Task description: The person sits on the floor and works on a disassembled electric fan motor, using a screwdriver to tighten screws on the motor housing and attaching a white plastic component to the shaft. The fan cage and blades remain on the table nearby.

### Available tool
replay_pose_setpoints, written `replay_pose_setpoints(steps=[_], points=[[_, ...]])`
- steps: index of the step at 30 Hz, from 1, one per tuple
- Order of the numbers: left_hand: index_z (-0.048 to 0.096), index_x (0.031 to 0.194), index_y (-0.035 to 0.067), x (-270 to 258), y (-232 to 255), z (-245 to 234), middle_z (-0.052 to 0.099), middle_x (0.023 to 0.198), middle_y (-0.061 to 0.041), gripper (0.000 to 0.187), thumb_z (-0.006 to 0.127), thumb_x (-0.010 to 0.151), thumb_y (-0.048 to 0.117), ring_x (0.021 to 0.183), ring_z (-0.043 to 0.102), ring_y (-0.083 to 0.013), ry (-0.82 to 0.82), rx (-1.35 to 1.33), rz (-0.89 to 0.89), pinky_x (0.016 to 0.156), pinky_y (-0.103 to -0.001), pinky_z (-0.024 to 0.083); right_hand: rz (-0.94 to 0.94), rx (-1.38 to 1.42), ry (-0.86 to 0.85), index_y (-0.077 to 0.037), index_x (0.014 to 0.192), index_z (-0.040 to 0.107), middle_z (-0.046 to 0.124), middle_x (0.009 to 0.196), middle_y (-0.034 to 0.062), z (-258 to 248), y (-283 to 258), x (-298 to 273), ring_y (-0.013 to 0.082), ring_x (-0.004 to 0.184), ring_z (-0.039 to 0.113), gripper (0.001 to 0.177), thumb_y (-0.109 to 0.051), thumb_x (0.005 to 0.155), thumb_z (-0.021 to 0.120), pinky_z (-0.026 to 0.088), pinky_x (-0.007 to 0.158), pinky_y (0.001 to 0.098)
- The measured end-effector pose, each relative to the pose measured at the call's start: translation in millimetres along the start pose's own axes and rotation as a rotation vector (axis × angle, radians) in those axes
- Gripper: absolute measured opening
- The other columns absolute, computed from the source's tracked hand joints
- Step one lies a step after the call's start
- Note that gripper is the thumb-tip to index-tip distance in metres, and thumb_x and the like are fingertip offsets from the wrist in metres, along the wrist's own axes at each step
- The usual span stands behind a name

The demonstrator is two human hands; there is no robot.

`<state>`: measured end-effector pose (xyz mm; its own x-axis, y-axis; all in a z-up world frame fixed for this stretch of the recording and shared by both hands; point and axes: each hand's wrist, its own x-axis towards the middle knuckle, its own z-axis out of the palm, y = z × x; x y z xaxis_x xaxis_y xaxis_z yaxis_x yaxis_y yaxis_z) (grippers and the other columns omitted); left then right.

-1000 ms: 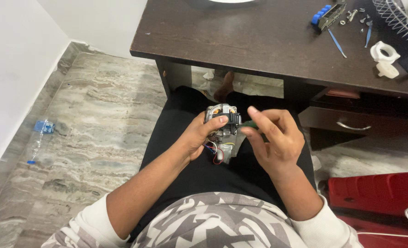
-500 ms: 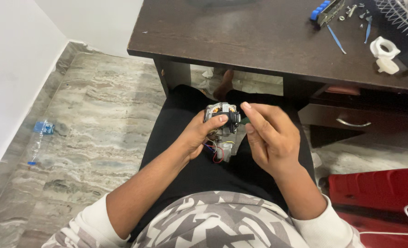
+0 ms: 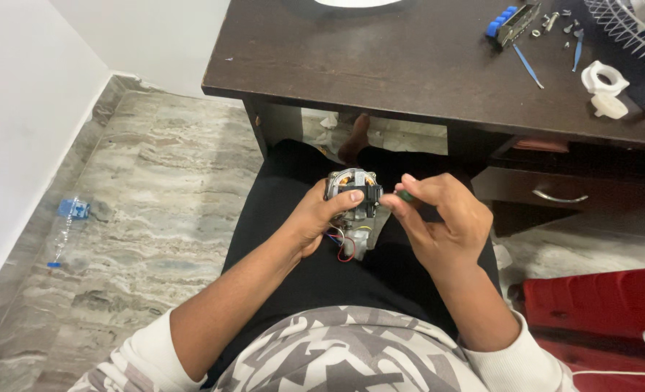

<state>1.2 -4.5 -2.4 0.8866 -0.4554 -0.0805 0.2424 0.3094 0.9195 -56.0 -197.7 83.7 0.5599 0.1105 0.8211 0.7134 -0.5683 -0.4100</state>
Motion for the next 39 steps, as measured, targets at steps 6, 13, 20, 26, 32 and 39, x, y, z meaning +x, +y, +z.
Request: replay_pose_setpoints(steps=[6, 13, 20, 26, 32, 39], points=[[0.066, 0.124, 0.005, -0.2, 3.8, 2.1, 0.073, 0.105, -0.006, 0.059, 0.077, 0.082, 0.046, 0.098, 0.07, -0.0147, -0.079, -0.001, -0.025, 0.087, -0.031, 0.057, 0.064, 0.079, -0.078, -0.003, 0.122, 0.066, 0.077, 0.108, 0.0121, -11.3, -9.7, -8.6, 0.0198, 0.1, 0.078, 0.028, -0.004, 0.097, 0.077, 0.061, 0.084, 0.0284], [0.067, 0.119, 0.005, 22.1, -5.1, 22.1, 0.072, 0.1, -0.007, 0.064, 0.075, 0.081, 0.056, 0.092, 0.07, -0.0152, -0.253, 0.353, -0.111, 0.082, -0.029, 0.056, 0.111, 0.056, -0.087, 0.0, 0.13, 0.063, 0.076, 0.111, 0.0158, -33.1, -6.7, -21.9, 0.0216, 0.102, 0.078, 0.03, 0.002, 0.1, 0.069, 0.063, 0.086, 0.0271], [0.069, 0.115, -0.001, 61.0, -6.2, 45.4, 0.074, 0.088, -0.011, 0.084, 0.066, 0.075, 0.072, 0.069, 0.07, -0.0185, -0.461, 0.527, -0.293, 0.058, -0.03, 0.053, 0.334, 0.169, 0.188, 0.002, 0.137, 0.058, 0.073, 0.11, 0.021, -51.1, -2.9, -65.0, 0.0222, 0.097, 0.075, 0.03, 0.002, 0.108, 0.067, 0.065, 0.086, 0.0315], [0.073, 0.113, -0.001, 69.9, -14.5, 40.9, 0.076, 0.084, -0.014, 0.094, 0.052, 0.076, 0.083, 0.062, 0.07, -0.0179, -0.355, 0.654, -0.283, 0.051, -0.03, 0.054, 0.385, 0.217, 0.274, 0.002, 0.134, 0.051, 0.072, 0.114, 0.0226, -53.6, 0.5, -83.3, 0.0246, 0.1, 0.076, 0.027, 0.003, 0.112, 0.067, 0.065, 0.09, 0.0336], [0.075, 0.109, -0.004, 78.1, -33.0, 35.3, 0.076, 0.086, -0.016, 0.104, 0.043, 0.079, 0.089, 0.076, 0.073, -0.0183, -0.263, 0.784, -0.169, 0.063, -0.029, 0.056, 0.353, 0.291, 0.249, 0.001, 0.137, 0.047, 0.07, 0.125, 0.0224, -47.8, 9.0, -73.0, 0.0259, 0.111, 0.074, 0.03, 0.003, 0.113, 0.065, 0.064, 0.1, 0.0343], [0.073, 0.109, -0.007, 73.5, -38.0, 34.5, 0.077, 0.087, -0.018, 0.109, 0.038, 0.077, 0.091, 0.081, 0.076, -0.0217, -0.212, 0.769, -0.156, 0.066, -0.032, 0.059, 0.36, 0.181, 0.053, 0.002, 0.136, 0.049, 0.072, 0.119, 0.0204, -52.4, 8.8, -61.9, 0.0239, 0.108, 0.075, 0.031, -0.003, 0.111, 0.066, 0.063, 0.093, 0.0304]])
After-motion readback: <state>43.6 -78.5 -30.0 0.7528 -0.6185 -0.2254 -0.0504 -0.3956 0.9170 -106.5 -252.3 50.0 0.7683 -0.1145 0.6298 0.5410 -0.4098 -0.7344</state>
